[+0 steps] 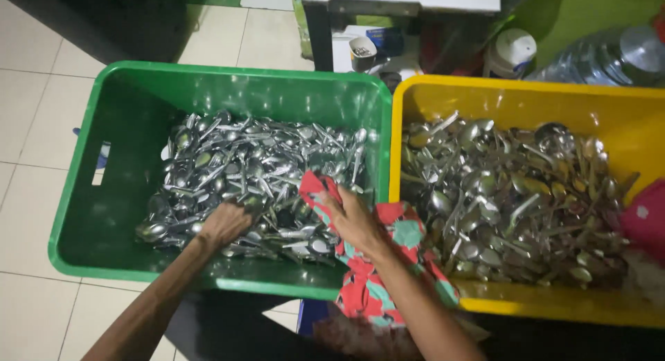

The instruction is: The person wipes metal spoons with a red and green cloth. They pick up spoons from a green bin, wipe them, and place them into a yellow bin. The person continues this process throughout the video.

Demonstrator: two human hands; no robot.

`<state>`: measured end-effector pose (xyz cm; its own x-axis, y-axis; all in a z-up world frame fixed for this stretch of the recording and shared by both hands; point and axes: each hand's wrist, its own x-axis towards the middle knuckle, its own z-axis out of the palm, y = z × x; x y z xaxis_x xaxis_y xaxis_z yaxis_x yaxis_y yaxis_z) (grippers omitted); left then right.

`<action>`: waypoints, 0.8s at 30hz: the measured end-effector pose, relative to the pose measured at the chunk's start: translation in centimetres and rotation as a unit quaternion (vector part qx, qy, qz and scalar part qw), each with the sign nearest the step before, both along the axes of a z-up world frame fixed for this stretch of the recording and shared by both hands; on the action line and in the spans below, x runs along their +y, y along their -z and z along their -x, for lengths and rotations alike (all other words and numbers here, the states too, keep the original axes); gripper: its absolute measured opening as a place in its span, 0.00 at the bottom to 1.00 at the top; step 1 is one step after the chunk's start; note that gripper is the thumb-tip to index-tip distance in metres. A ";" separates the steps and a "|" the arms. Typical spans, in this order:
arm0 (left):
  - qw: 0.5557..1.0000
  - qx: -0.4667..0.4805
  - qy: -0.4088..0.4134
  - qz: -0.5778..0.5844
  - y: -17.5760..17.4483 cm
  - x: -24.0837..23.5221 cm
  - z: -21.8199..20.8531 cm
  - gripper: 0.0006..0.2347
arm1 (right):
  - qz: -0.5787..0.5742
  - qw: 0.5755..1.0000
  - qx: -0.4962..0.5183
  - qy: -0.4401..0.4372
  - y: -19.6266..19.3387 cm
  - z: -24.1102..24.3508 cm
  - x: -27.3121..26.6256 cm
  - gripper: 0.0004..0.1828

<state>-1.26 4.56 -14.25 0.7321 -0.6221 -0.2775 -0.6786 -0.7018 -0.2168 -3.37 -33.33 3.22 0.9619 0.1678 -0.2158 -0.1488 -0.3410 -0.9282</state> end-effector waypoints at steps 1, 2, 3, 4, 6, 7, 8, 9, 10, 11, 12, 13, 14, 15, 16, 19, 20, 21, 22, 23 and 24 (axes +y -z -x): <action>0.999 -0.010 -0.014 -0.028 0.0 0.3 -0.1 0.13 | -0.008 1.000 -0.011 0.010 -1.0 0.1 -0.1 0.17; 0.998 -0.020 -0.028 -0.055 0.0 0.6 -0.1 0.14 | -0.015 0.999 -0.022 0.020 -2.1 0.1 -0.2 0.16; 0.998 -0.027 -0.025 -0.055 -5.9 -2.4 -0.1 0.14 | -0.015 0.999 -0.028 0.023 -2.2 0.1 0.0 0.16; 0.997 -0.041 -0.047 -0.048 -12.5 -5.3 0.2 0.11 | -0.012 0.999 -0.035 0.037 -2.3 -0.1 0.1 0.16; 0.995 -0.057 -0.072 -0.042 -17.7 -7.2 1.3 0.08 | -0.012 0.998 -0.044 0.048 -2.4 -0.4 0.5 0.18; 0.988 -0.064 -0.137 -0.040 -15.2 -5.8 1.6 0.05 | -0.022 0.997 -0.044 0.058 -2.3 -0.4 0.4 0.18; 0.976 -0.071 -0.201 -0.037 -12.5 -4.5 1.7 0.09 | -0.032 0.996 -0.043 0.067 -2.2 -0.5 0.4 0.18; 0.976 -0.069 -0.202 -0.038 -14.7 -5.7 2.5 0.09 | -0.031 0.996 -0.041 0.066 -1.0 -0.7 0.2 0.18; 0.970 -0.058 -0.235 -0.027 -17.0 -7.0 3.3 0.10 | -0.018 0.997 -0.055 0.059 0.1 -0.9 -0.1 0.18; 0.962 -0.048 -0.268 -0.015 -19.3 -8.3 3.8 0.12 | -0.004 0.996 -0.071 0.052 1.3 -1.3 -0.4 0.18; 0.962 -0.047 -0.269 -0.014 -14.9 -6.4 4.7 0.12 | -0.003 0.996 -0.070 0.050 1.7 -1.1 -0.2 0.18; 0.962 -0.051 -0.267 -0.042 -10.5 -4.8 4.9 0.08 | -0.006 0.996 -0.073 0.052 2.0 -1.3 -0.3 0.17; 0.960 -0.055 -0.264 -0.070 -6.1 -3.3 5.1 0.06 | -0.009 0.996 -0.075 0.054 2.2 -1.5 -0.4 0.17; 0.961 -0.058 -0.263 -0.070 1.7 1.2 5.7 0.06 | -0.009 0.995 -0.078 0.055 2.0 -1.5 -0.3 0.17; 0.964 -0.094 -0.209 -0.134 8.7 4.7 6.2 0.11 | -0.007 0.995 -0.079 0.056 1.8 -1.5 -0.2 0.16; 0.953 0.025 -0.278 -0.122 3.0 -0.5 5.3 0.15 | -0.004 0.995 -0.079 0.056 1.4 -1.5 0.1 0.16; 0.901 0.176 -0.394 -0.040 -4.9 -4.7 4.7 0.18 | -0.003 0.995 -0.080 0.055 1.4 -1.4 0.3 0.17; 0.900 0.178 -0.396 -0.041 -2.1 -4.6 4.4 0.18 | -0.004 0.996 -0.077 0.052 1.2 -1.2 0.3 0.17; 0.948 0.194 -0.222 -0.122 0.7 -4.4 4.1 0.12 | -0.004 0.996 -0.071 0.058 1.0 -1.0 0.2 0.19; 0.960 0.196 -0.038 -0.197 3.4 -4.1 3.0 0.10 | -0.004 0.995 -0.071 0.066 0.6 -1.3 0.2 0.24; 0.960 0.192 -0.040 -0.199 3.8 -4.5 2.5 0.10 | -0.006 0.995 -0.075 0.065 0.9 -1.9 0.1 0.24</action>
